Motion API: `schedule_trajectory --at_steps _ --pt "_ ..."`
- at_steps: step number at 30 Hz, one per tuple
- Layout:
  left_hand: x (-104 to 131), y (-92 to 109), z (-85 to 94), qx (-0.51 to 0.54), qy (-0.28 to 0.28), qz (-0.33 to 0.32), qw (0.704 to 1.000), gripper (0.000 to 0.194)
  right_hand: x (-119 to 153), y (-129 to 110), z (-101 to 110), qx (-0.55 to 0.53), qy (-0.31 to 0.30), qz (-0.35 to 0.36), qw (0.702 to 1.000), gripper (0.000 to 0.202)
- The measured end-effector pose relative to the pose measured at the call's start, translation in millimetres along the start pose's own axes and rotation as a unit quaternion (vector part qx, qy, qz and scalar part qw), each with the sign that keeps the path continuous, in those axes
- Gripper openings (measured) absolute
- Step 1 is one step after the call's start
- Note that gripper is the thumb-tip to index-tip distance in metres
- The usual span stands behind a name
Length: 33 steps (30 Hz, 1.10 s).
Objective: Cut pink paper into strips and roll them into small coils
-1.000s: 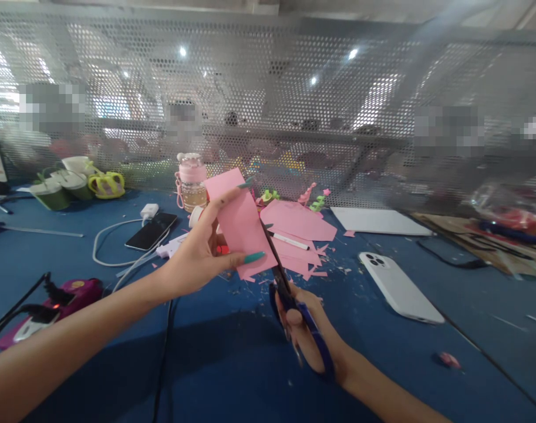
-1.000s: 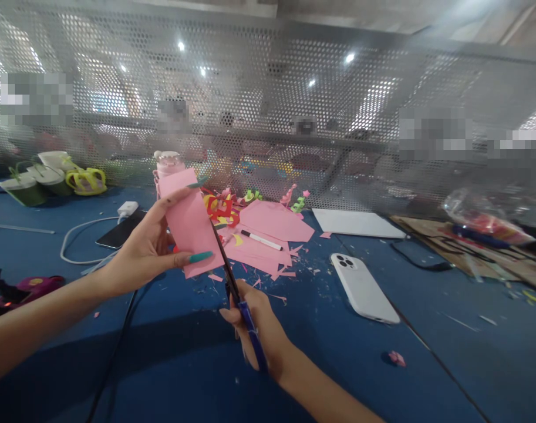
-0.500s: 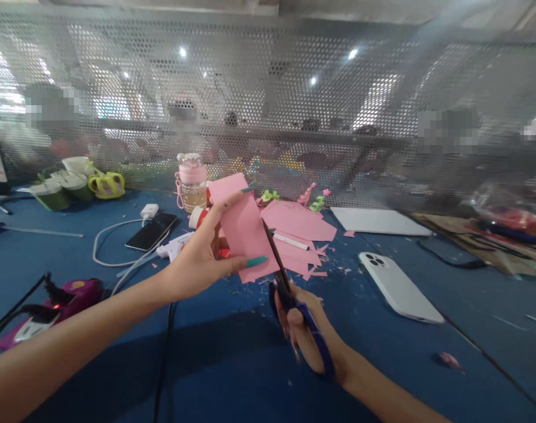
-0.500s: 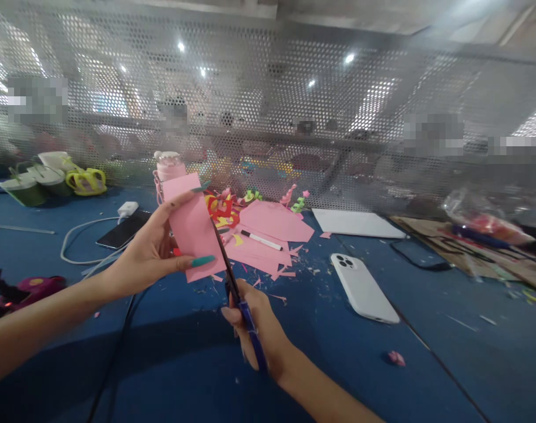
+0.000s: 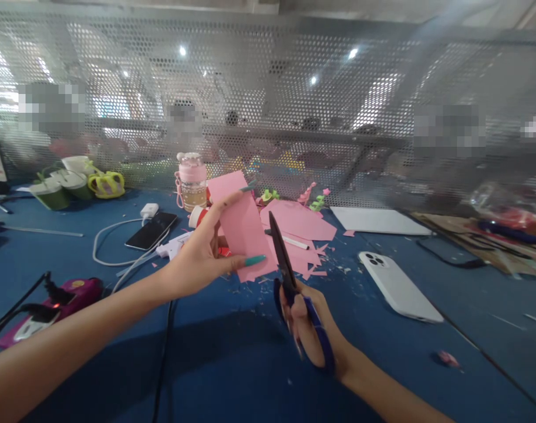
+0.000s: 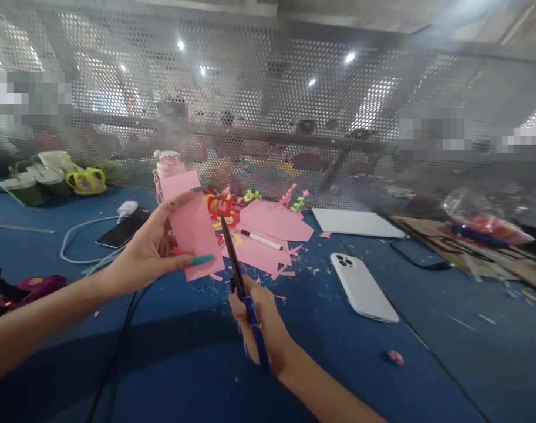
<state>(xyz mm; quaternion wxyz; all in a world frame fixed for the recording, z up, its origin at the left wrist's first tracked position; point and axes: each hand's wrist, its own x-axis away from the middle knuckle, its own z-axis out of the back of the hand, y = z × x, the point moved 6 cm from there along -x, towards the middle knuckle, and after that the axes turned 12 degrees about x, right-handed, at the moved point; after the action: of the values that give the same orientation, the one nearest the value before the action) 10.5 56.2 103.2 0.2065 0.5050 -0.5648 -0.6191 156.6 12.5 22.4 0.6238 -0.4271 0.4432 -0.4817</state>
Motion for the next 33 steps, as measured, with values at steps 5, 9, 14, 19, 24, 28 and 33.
schedule_trajectory --at_steps 5,9,14,19,24,28,33 --pt "-1 -5 4.2 0.064 0.038 0.014 0.997 0.063 -9 -9 19 0.248 0.066 0.038 0.966 0.042" --pt "-1 -29 12.9 0.254 0.123 0.137 0.95 0.019 -24 -1 42 0.531 0.106 -0.069 0.838 0.029" --pt "9 -56 3.8 0.517 0.086 0.326 0.787 0.026 -33 13 56 0.65 0.073 -0.16 0.739 0.033" --pt "19 -63 -1.2 0.627 0.065 0.39 0.671 0.018 -34 13 61 0.661 0.069 -0.184 0.724 0.036" --pt "25 -67 -4.3 0.657 0.067 0.407 0.631 0.022 -34 10 69 0.69 0.103 -0.185 0.692 0.038" --pt "30 -74 -4.1 0.67 0.048 0.417 0.613 0.017 -34 13 74 0.703 0.114 -0.183 0.678 0.036" --pt "34 -77 -5.2 0.669 0.027 0.415 0.615 0.015 -35 12 71 0.702 0.108 -0.153 0.687 0.032"
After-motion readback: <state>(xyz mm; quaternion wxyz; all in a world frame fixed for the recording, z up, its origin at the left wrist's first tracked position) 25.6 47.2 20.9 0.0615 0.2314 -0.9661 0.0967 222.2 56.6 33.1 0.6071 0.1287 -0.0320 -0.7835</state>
